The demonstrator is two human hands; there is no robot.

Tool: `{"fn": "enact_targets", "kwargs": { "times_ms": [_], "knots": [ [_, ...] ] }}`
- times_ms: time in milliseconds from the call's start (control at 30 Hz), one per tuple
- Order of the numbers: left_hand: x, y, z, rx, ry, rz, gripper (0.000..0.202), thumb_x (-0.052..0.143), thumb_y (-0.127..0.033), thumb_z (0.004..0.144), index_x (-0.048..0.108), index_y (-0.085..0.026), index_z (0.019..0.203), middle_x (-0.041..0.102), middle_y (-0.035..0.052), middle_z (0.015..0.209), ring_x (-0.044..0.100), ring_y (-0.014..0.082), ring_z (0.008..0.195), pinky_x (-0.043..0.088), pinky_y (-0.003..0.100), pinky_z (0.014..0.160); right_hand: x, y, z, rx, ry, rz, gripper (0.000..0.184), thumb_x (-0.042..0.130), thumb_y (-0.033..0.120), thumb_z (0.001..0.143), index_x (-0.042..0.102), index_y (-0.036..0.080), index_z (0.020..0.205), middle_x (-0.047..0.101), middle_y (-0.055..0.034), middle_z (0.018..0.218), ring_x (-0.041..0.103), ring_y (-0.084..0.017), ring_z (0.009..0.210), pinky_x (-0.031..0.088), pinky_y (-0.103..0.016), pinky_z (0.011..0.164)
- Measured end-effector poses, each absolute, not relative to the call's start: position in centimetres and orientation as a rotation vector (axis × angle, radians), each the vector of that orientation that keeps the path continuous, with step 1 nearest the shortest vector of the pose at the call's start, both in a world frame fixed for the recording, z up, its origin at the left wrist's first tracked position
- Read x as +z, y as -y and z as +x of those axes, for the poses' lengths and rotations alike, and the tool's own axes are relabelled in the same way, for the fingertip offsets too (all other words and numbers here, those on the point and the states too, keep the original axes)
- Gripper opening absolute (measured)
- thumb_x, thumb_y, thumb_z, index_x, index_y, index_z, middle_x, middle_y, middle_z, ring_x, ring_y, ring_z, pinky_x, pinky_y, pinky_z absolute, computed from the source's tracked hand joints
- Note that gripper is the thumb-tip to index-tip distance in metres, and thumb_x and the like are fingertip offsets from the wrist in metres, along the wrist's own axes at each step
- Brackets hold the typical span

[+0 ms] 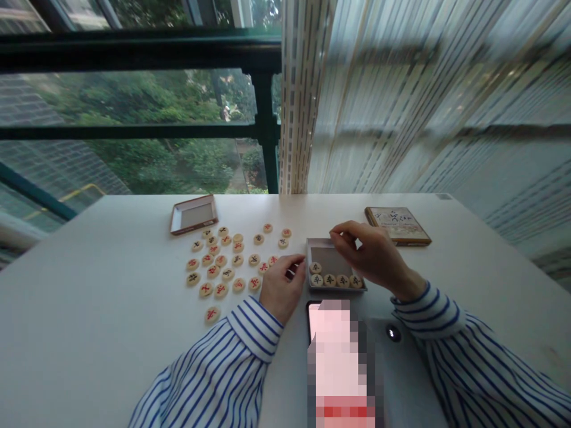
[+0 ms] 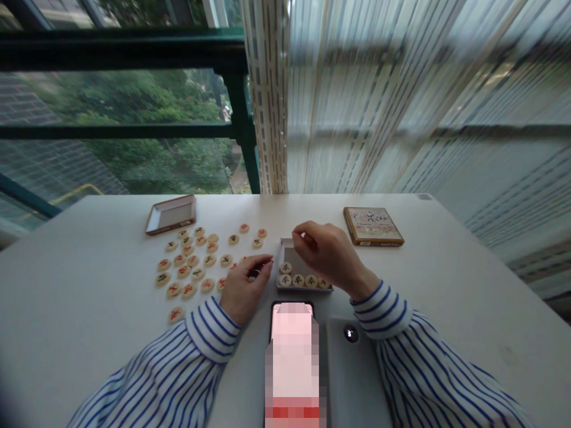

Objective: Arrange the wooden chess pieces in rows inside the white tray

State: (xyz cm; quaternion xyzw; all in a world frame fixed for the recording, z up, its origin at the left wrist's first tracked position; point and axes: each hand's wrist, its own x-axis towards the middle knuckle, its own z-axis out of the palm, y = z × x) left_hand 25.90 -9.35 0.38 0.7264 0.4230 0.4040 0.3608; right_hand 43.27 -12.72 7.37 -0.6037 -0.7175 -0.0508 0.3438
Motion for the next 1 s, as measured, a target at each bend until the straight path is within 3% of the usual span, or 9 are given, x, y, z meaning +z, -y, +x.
{"fn": "enact_targets", "kwargs": {
  "times_ms": [300, 733, 1000],
  "knots": [
    [0.9, 9.7, 25.9, 1.070, -1.028, 2.005, 0.019, 0.049, -0.025, 0.080, 0.062, -0.016, 0.091, 0.065, 0.0038, 0.081, 0.055, 0.0096, 0.061, 0.046, 0.022, 0.056, 7.8, 12.9, 43.2, -0.103, 1.918, -1.603, 0.021, 0.045, 0.027, 0.082, 0.061, 0.015, 0.082, 0.057, -0.0003, 0.055, 0.050, -0.011, 0.051, 0.035, -0.022, 0.055],
    [1.9, 9.4, 24.8, 1.159, -1.004, 2.171, 0.019, 0.048, -0.022, 0.080, 0.061, -0.015, 0.092, 0.065, 0.0046, 0.081, 0.057, 0.0107, 0.067, 0.048, 0.023, 0.062, 7.4, 12.8, 43.3, 0.056, 2.103, -1.607, 0.021, 0.044, 0.024, 0.083, 0.060, 0.016, 0.092, 0.065, -0.0043, 0.074, 0.057, -0.013, 0.065, 0.041, -0.024, 0.061],
    [3.6, 7.6, 22.4, 1.346, -1.152, 2.000, 0.022, 0.051, -0.030, 0.078, 0.063, -0.015, 0.091, 0.065, 0.0048, 0.082, 0.056, 0.0099, 0.061, 0.047, 0.022, 0.056, 7.7, 12.9, 43.2, 0.046, 2.123, -1.524, 0.022, 0.044, 0.022, 0.082, 0.061, 0.015, 0.095, 0.065, -0.0074, 0.088, 0.059, -0.016, 0.079, 0.044, -0.028, 0.072]
  ]
}}
